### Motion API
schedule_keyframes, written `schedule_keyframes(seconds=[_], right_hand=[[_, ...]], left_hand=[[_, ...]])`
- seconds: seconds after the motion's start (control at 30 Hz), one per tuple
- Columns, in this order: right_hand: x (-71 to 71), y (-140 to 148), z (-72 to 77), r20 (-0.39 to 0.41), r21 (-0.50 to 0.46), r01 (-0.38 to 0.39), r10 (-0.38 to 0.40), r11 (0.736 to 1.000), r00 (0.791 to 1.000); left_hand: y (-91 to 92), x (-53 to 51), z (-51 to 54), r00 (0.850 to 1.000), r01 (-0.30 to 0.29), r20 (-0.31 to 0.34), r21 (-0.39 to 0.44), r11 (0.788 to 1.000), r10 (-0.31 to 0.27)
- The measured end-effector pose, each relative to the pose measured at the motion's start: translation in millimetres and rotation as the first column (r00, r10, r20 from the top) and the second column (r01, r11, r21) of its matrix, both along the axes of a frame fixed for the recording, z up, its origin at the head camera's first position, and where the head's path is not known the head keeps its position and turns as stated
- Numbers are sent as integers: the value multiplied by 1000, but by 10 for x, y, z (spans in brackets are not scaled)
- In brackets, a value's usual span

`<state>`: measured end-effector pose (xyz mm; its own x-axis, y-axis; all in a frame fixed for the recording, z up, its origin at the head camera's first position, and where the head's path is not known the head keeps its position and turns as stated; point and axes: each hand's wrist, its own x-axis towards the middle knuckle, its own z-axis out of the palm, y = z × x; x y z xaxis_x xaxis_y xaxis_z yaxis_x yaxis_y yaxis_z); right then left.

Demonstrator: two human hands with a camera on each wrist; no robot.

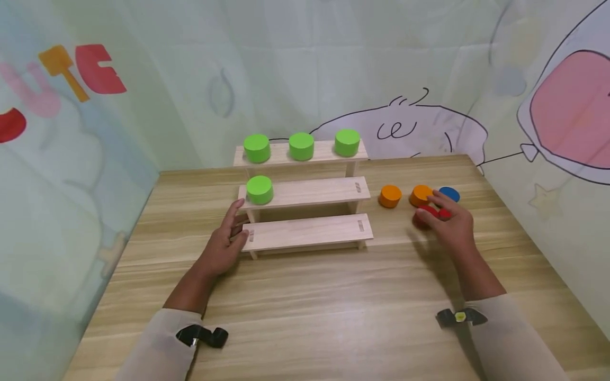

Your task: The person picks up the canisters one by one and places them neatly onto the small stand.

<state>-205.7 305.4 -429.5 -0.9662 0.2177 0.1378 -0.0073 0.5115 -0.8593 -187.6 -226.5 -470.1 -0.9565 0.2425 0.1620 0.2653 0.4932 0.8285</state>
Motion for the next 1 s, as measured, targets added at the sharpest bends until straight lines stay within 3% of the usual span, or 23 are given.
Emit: schedule_keyframes(seconds=[0.17, 0.37, 0.63, 1.0], right_hand=[[-42, 69, -51, 37, 53, 10, -12, 999, 999], [-59, 85, -93, 103, 148, -28, 12, 989, 995], [-82, 122, -164, 129, 252, -82, 50, 964, 990], [-78, 123, -172, 150, 280, -103, 63, 955, 987]], left_hand=[[1, -12, -3, 1000, 0, -13, -1, 1000, 0], [-4, 18, -8, 1000, -6, -7, 2, 1000, 6], [-2, 19, -8, 1000, -5, -2, 8, 1000, 5], [0, 16, 12, 1000, -10, 16, -2, 1000, 10]])
